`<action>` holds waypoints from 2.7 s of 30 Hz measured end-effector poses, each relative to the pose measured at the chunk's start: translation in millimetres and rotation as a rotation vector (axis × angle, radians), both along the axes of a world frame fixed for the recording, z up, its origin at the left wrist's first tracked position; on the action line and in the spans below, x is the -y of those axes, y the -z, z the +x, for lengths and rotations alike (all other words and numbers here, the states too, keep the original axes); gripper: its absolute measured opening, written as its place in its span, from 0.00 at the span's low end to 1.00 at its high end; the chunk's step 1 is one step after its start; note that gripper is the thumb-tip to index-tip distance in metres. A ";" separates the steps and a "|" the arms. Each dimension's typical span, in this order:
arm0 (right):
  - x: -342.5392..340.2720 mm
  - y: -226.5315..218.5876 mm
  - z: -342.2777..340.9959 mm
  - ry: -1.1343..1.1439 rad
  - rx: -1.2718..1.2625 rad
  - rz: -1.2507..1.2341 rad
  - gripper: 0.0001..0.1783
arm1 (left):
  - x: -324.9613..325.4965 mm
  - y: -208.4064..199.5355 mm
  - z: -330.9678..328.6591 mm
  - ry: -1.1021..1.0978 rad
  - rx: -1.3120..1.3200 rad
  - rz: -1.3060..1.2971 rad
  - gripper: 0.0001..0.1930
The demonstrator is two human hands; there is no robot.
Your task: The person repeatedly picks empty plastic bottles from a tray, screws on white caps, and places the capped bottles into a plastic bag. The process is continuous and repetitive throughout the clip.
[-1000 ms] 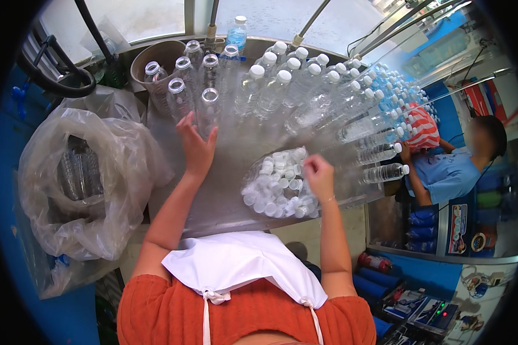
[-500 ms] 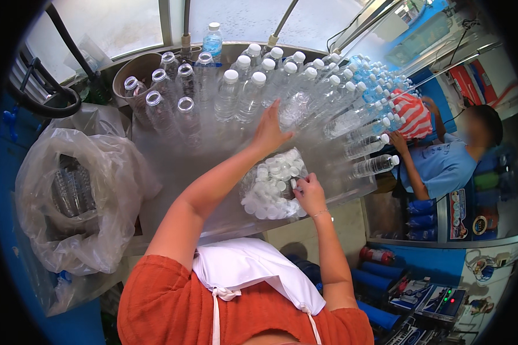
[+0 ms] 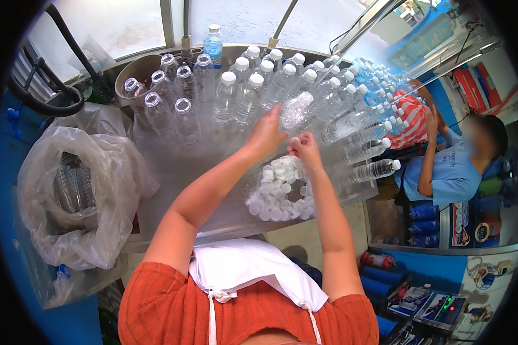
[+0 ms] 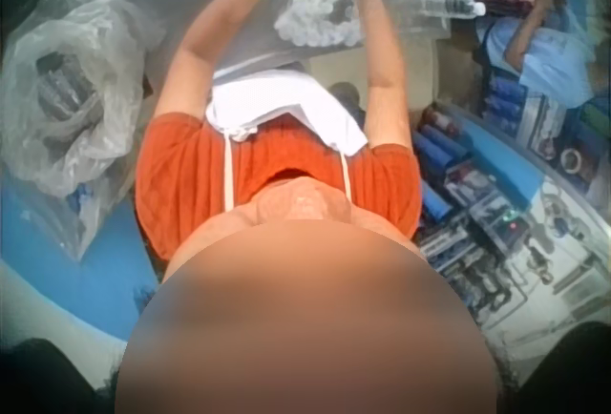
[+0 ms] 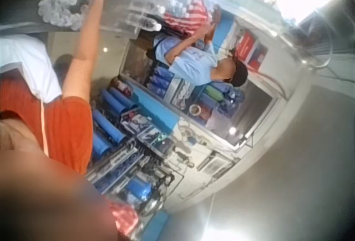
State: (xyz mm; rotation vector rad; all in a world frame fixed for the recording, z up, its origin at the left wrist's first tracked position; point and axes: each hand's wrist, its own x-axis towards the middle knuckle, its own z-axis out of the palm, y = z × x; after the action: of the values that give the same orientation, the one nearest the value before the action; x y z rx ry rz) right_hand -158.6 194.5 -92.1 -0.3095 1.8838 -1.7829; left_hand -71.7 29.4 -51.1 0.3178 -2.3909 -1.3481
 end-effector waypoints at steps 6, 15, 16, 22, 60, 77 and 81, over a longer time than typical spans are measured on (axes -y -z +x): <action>79.4 6.1 -23.5 0.126 0.448 -0.335 0.13 | 5.3 -21.8 19.2 -0.036 -0.060 -0.014 0.42; 48.5 -42.6 -38.6 -0.107 0.472 -0.220 0.17 | 15.5 -28.7 28.8 -0.096 0.051 -0.011 0.43; 43.6 -52.2 -37.2 -0.104 0.460 -0.222 0.17 | 13.4 -28.8 25.8 -0.086 0.034 -0.031 0.43; 17.5 -91.6 -15.8 0.087 -0.399 0.214 0.23 | -0.6 -26.5 7.6 -0.020 0.020 -0.061 0.42; 51.2 -62.2 0.9 0.058 -0.889 0.298 0.38 | 44.8 31.5 89.3 -0.537 -0.163 -0.192 0.38; 51.1 -93.0 3.3 0.018 -1.005 0.382 0.36 | 88.2 2.9 169.1 -0.637 -0.238 -0.233 0.43; 47.6 -88.1 -4.0 0.073 -1.042 0.277 0.35 | 94.5 5.8 166.7 -0.644 -0.251 -0.166 0.42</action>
State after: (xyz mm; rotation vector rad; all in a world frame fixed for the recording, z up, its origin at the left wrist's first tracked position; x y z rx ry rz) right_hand -162.5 146.8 -4.0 -1.2550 2.8023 -1.4588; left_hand 95.0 -65.0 -56.9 0.7438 -1.9291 -0.8309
